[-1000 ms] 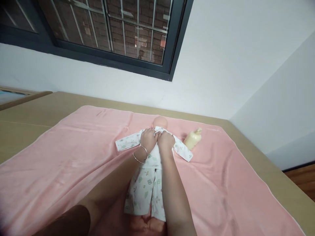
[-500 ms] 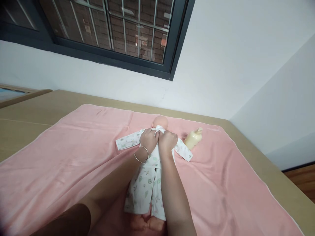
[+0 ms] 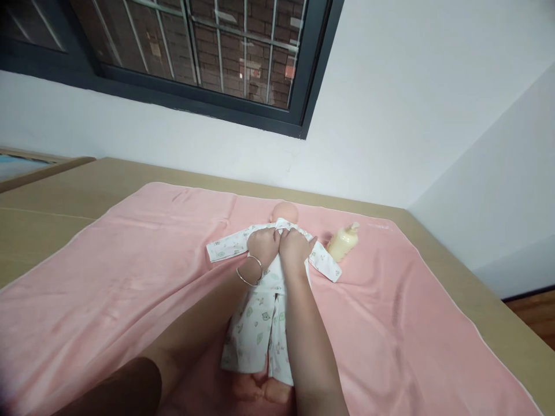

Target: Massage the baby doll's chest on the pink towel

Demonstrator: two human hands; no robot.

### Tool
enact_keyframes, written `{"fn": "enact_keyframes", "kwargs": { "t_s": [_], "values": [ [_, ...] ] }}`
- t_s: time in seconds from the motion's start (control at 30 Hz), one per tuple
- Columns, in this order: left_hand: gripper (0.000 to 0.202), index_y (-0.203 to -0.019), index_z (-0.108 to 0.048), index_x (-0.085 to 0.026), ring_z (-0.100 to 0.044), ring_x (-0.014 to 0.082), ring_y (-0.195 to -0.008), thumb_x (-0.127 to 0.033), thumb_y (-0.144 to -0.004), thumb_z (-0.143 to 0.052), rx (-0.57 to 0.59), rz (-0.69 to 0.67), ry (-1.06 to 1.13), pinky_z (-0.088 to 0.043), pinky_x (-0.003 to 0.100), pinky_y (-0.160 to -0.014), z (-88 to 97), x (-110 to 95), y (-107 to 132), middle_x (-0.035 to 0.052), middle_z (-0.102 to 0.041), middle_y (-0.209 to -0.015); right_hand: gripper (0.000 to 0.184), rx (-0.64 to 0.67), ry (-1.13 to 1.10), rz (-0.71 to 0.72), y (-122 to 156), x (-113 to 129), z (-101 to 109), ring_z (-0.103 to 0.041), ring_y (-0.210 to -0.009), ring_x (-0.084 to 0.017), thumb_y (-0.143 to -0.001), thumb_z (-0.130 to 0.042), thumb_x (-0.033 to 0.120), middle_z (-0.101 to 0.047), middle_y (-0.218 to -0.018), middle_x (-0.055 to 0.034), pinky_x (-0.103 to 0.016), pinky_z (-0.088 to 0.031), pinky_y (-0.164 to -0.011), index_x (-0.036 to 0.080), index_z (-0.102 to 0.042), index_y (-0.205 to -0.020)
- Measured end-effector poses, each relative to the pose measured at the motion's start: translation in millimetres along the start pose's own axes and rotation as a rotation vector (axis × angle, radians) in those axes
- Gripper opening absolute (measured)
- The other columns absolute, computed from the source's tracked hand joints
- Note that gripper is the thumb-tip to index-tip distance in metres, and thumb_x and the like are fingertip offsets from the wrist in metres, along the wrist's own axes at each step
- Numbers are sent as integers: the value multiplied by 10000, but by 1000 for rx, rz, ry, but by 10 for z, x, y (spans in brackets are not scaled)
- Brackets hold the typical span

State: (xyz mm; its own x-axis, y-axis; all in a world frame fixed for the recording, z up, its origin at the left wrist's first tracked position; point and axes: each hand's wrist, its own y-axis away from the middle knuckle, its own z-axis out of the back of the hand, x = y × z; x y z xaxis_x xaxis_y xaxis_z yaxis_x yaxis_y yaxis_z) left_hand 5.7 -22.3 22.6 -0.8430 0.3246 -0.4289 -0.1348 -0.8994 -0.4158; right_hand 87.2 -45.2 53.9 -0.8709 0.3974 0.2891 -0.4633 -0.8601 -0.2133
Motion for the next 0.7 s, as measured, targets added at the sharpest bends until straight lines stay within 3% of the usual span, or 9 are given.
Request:
{"fn": "enact_keyframes", "kwargs": {
  "t_s": [0.17, 0.3, 0.4, 0.5, 0.6, 0.7],
  "values": [
    [337, -951, -716, -142, -676, 250, -1034, -251, -960, -398, 2, 16, 34, -432, 386, -989, 14, 0, -11, 128, -745, -994, 445, 15, -35, 15, -17, -19, -25, -675, -1013, -260, -1005, -287, 352, -749, -993, -148, -525, -134, -1127, 147, -681, -988],
    [383, -1235, -632, -122, -532, 270, -1315, -270, -951, -422, 29, 21, 100, -359, 433, -1130, -42, 44, -54, 141, -651, -1317, 411, 64, -124, 29, -52, -53, -72, -548, -1250, -265, -999, -295, 360, -696, -1203, -146, -523, -129, -1149, 160, -630, -1128],
    [463, -1371, -535, -130, -412, 277, -1424, -304, -961, -409, 90, 16, 136, -276, 482, -1200, -99, 95, -91, 128, -524, -1476, 469, 114, -209, 32, -84, -89, -113, -365, -1423, -261, -989, -302, 394, -540, -1453, -124, -512, -144, -1166, 176, -516, -1345],
    [488, -1411, -497, -148, -366, 277, -1456, -315, -963, -402, 130, -1, 153, -248, 504, -1216, -138, 136, -114, 113, -470, -1523, 548, 145, -237, 28, -105, -111, -143, -255, -1485, -255, -990, -285, 407, -386, -1576, -111, -504, -159, -1174, 173, -395, -1473],
    [463, -1376, -531, -156, -404, 266, -1431, -306, -950, -430, 93, -13, 156, -255, 485, -1217, -154, 157, -117, 111, -513, -1488, 534, 121, -213, 39, -105, -105, -145, -291, -1471, -255, -991, -293, 380, -401, -1567, -122, -507, -154, -1177, 169, -433, -1462],
    [394, -1274, -611, -164, -491, 246, -1358, -292, -932, -462, 25, -25, 147, -310, 416, -1188, -148, 145, -100, 106, -612, -1383, 450, 56, -158, 45, -82, -80, -115, -506, -1312, -265, -979, -351, 357, -625, -1356, -143, -508, -160, -1168, 175, -600, -1305]
  ]
}}
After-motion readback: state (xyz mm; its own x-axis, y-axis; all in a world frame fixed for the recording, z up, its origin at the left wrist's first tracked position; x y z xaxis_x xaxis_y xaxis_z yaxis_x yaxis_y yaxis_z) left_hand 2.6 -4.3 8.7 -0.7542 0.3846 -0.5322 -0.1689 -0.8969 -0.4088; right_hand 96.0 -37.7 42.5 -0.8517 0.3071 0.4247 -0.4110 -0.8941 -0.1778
